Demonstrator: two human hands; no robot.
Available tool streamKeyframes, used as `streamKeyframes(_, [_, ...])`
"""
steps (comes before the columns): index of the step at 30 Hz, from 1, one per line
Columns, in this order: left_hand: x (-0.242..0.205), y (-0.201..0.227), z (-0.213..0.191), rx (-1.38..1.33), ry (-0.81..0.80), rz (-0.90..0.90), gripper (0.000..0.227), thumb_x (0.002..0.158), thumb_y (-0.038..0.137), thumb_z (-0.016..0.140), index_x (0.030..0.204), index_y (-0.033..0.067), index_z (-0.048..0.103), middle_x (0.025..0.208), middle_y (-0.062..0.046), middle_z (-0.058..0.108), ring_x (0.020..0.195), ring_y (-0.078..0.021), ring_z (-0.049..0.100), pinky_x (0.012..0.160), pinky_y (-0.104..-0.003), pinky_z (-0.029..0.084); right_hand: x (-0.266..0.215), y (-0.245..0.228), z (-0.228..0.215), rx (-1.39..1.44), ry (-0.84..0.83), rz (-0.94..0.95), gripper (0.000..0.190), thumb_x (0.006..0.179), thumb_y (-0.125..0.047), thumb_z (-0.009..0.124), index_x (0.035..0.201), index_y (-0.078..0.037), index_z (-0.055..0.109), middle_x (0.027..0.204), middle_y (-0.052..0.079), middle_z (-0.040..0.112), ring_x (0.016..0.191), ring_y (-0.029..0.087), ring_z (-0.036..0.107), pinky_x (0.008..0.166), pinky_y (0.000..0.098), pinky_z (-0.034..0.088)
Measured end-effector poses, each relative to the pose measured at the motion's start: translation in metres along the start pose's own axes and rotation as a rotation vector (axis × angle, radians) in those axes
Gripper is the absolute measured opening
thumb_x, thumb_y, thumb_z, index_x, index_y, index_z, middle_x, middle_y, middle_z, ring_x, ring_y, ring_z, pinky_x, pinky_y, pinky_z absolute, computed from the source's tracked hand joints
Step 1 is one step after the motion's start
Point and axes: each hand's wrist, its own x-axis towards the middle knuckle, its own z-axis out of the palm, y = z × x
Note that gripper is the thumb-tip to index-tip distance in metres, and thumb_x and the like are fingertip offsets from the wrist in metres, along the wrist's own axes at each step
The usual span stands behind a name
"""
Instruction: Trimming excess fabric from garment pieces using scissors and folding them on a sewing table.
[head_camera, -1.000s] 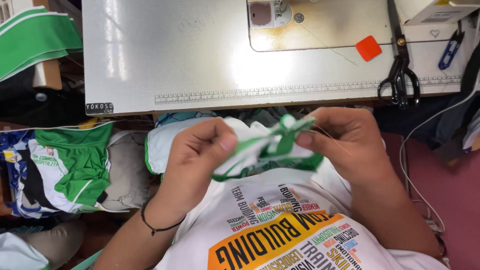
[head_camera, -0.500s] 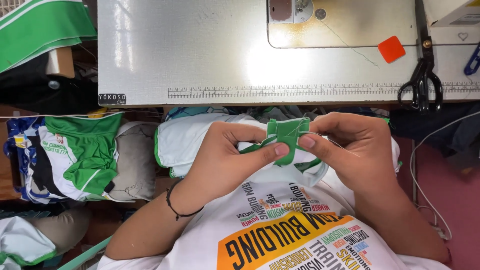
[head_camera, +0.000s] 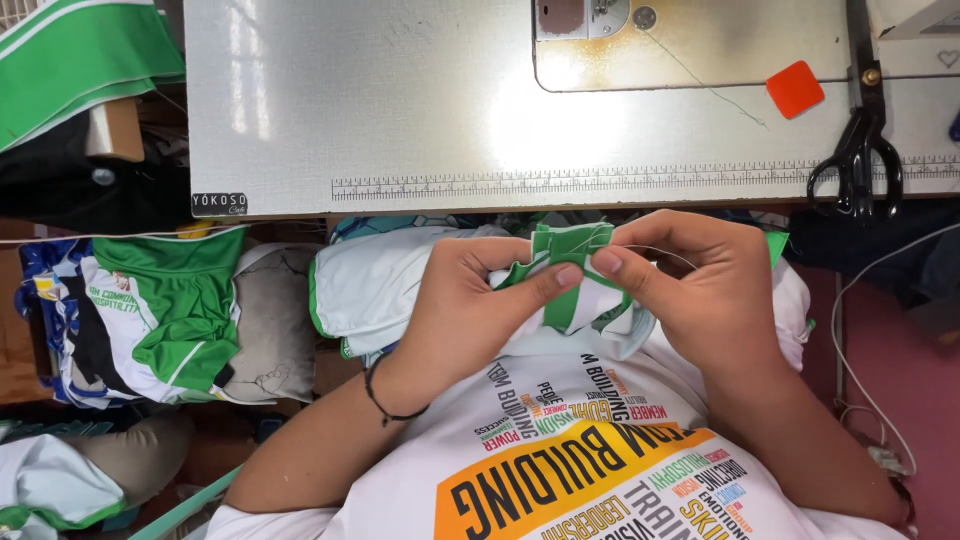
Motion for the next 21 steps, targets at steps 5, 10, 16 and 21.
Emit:
streamKeyframes(5, [-0.008,0.02,-0.047,-0.011,-0.093,-0.029,0.019,0.106,0.031,0.1,0.104,0.0121,0.103,0.084,0.01,0.083,0.083,-0.0004,0.063,0.073,-0.025,0.048,0.002,-0.03,0.004,0.0,-0.163,0.086,0.01,0.103,-0.008,0.101,0.112,-0.006,0.101,0.102,0.005,0.099,0.092,0.01,0.083,0.08,0.0272,0.067])
streamKeyframes(10, [-0.029,0.037,-0.078,0.091,-0.068,-0.19,0.013,0.096,0.013,0.109,0.105,0.0045,0.109,0.084,0.007,0.09,0.08,-0.0013,0.067,0.064,-0.024,0.053,0.013,-0.037,-0.009,-0.238,-0.36,-0.108,0.013,0.102,-0.01,0.098,0.111,-0.018,0.103,0.106,-0.001,0.105,0.101,0.008,0.094,0.095,0.0275,0.071])
streamKeyframes(16, [0.008,0.022,-0.078,0.174,-0.021,-0.419,0.009,0.095,0.02,0.107,0.097,0.0108,0.107,0.09,0.006,0.096,0.084,-0.0024,0.074,0.079,-0.028,0.057,0.102,0.174,-0.204,-0.749,0.349,-0.284,0.035,0.133,0.013,0.077,0.164,0.001,0.087,0.157,0.025,0.087,0.142,0.038,0.083,0.125,0.0505,0.063])
streamKeyframes(21, [0.022,0.02,-0.073,0.197,-0.073,-0.432,0.029,0.098,0.034,0.111,0.082,0.0158,0.095,0.073,0.012,0.056,0.07,-0.007,0.039,0.072,-0.033,0.035,0.135,0.282,-0.322,-0.688,0.163,-0.11,0.047,0.141,0.003,0.096,0.183,-0.007,0.078,0.139,0.014,0.072,0.116,0.024,0.067,0.101,0.0414,0.058])
